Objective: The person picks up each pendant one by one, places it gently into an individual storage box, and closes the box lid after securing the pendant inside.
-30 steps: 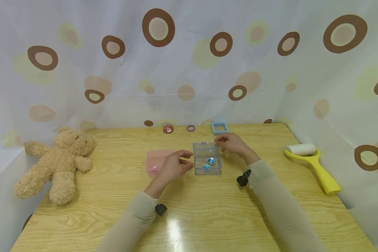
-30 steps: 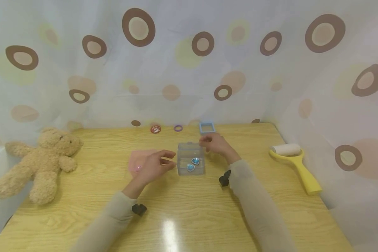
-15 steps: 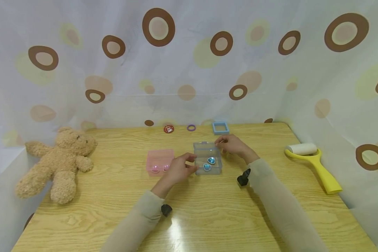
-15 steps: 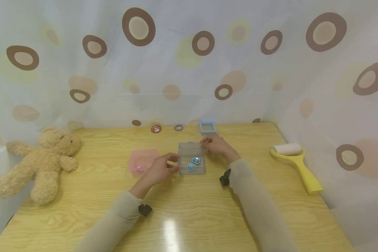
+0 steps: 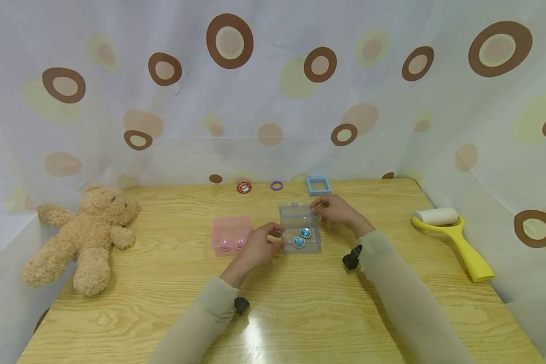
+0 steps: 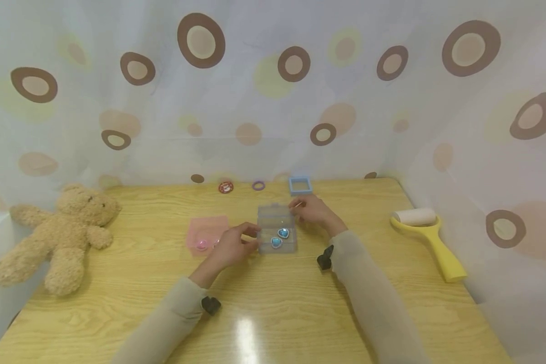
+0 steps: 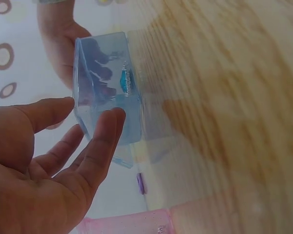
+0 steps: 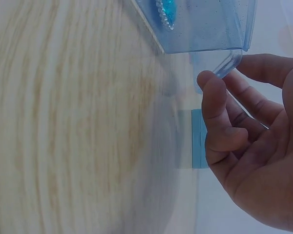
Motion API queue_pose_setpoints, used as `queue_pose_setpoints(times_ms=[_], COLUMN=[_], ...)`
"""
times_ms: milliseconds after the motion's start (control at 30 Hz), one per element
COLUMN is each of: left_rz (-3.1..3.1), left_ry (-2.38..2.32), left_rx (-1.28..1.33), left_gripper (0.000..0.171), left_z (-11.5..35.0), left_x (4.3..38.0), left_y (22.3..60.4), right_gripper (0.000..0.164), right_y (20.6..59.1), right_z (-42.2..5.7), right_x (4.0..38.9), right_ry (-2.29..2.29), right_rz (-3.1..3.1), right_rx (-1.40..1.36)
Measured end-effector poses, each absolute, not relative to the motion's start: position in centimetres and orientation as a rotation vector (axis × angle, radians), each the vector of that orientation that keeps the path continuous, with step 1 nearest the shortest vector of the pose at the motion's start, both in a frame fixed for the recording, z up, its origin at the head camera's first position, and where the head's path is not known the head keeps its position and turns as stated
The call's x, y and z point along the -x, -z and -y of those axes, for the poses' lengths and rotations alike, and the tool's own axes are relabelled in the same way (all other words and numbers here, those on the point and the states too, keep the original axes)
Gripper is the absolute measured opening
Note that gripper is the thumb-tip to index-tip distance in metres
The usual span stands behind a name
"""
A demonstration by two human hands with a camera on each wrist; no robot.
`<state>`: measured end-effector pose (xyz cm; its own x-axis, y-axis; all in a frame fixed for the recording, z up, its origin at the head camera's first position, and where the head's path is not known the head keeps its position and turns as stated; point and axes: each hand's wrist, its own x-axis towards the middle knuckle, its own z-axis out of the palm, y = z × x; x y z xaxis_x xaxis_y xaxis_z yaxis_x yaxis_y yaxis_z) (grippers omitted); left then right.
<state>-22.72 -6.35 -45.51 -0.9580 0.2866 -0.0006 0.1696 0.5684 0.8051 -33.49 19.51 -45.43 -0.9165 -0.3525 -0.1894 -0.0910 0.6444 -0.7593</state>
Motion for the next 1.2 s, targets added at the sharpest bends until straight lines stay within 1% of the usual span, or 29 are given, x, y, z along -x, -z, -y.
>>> queue_pose_setpoints(times_ms=[400, 667, 900, 1200], left_rz=[-2.685, -2.702, -2.702, -2.681], left_ry=[-1.341, -1.316, -1.311, -1.316], left_rx=[-0.362, -0.364, -0.352, -0.342], left_gripper=[0.031, 0.030, 0.031, 0.031], left_z=[6.3, 6.2, 6.2, 6.2], left_x=[22.6, 22.7, 22.7, 22.8], left_y=[45.3, 45.2, 45.1, 45.0], right_gripper=[0.032, 0.032, 0.038, 0.040], right_y=[44.8, 44.7, 44.0, 42.9], right_z=[-19.5, -19.6, -19.7, -20.1], right_x=[33.0, 33.2, 32.9, 32.0], right_ry=[1.267, 1.425, 1.451, 1.467], right_rz=[-2.561, -2.544, -2.522, -2.470], right_rx=[0.423, 0.363, 0.344, 0.356])
